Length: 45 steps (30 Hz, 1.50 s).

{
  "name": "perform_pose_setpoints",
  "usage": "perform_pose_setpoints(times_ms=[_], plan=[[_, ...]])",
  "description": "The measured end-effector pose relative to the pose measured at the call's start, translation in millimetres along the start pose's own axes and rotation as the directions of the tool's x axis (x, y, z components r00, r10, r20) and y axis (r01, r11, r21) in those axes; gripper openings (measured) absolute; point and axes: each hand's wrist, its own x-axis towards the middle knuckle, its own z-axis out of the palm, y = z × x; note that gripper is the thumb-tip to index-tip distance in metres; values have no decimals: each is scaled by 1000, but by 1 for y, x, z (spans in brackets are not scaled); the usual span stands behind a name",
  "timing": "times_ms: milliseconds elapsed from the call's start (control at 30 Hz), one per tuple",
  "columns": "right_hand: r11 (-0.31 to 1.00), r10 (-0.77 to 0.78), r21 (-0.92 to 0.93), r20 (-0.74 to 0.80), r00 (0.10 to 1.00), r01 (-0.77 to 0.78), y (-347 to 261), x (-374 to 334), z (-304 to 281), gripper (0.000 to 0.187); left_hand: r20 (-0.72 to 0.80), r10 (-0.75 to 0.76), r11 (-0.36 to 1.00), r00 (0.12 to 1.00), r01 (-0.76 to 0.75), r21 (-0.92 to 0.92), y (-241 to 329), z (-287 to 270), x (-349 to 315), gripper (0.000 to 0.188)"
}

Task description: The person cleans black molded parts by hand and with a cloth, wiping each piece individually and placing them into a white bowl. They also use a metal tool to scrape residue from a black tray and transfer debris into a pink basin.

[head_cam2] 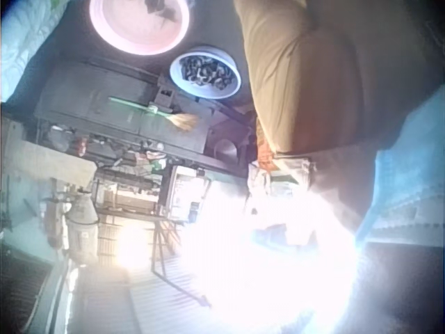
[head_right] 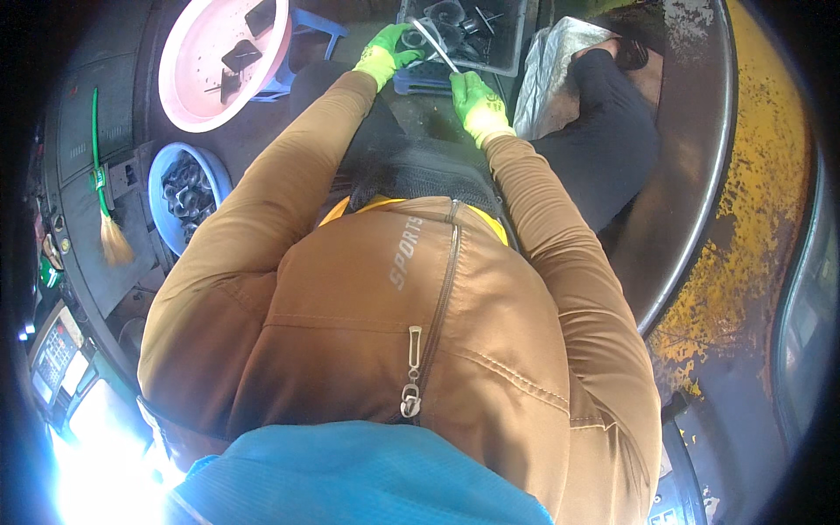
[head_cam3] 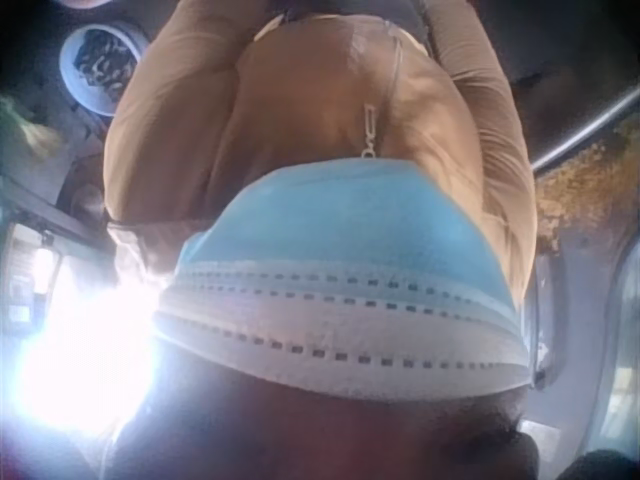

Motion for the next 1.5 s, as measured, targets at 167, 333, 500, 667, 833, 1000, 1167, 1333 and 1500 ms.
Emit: perform_pose_setpoints(times_ms=[167, 333, 500, 667, 833, 1000, 1167, 1333, 1500], plan=[[992, 75, -103, 82, 994, -67, 6, 5, 6, 47, 34, 18, 998, 999, -16, -68, 6, -4, 3, 64], [988, 113, -117, 136, 984, -97, 7, 7, 15, 48, 64, -19, 986, 998, 29, -167, 19, -14, -1, 62], [831, -466, -383, -80, 881, 404, -6, -1, -24, 26, 28, -323, 836, 946, 299, -460, 46, -39, -4, 61], [708, -670, -532, -297, 680, 465, 13, -53, -119, 51, -400, -367, 867, 840, 153, -475, 37, -102, 33, 59], [142, 389, 987, 7, 921, -68, -1, -65, -142, 15, -603, 133, 942, 786, 89, 324, -7, -166, 127, 57], [152, 394, 982, 48, 918, -116, -38, -55, -153, 27, -221, 181, 493, 958, 106, 864, -32, -167, 201, 52], [19, 409, 982, 164, 897, -188, -44, -54, -162, 31, -106, -4, 772, 994, 71, 632, -54, -149, 209, 57], [-20, 369, 981, 185, 911, -192, -34, -53, -160, 31, -167, 225, 871, 960, -121, 477, -48, -159, 197, 60], [-70, 389, 962, 270, 881, -264, -33, -51, -158, 28, -137, 86, 690, 987, 40, 723, -11, -158, 201, 64]])
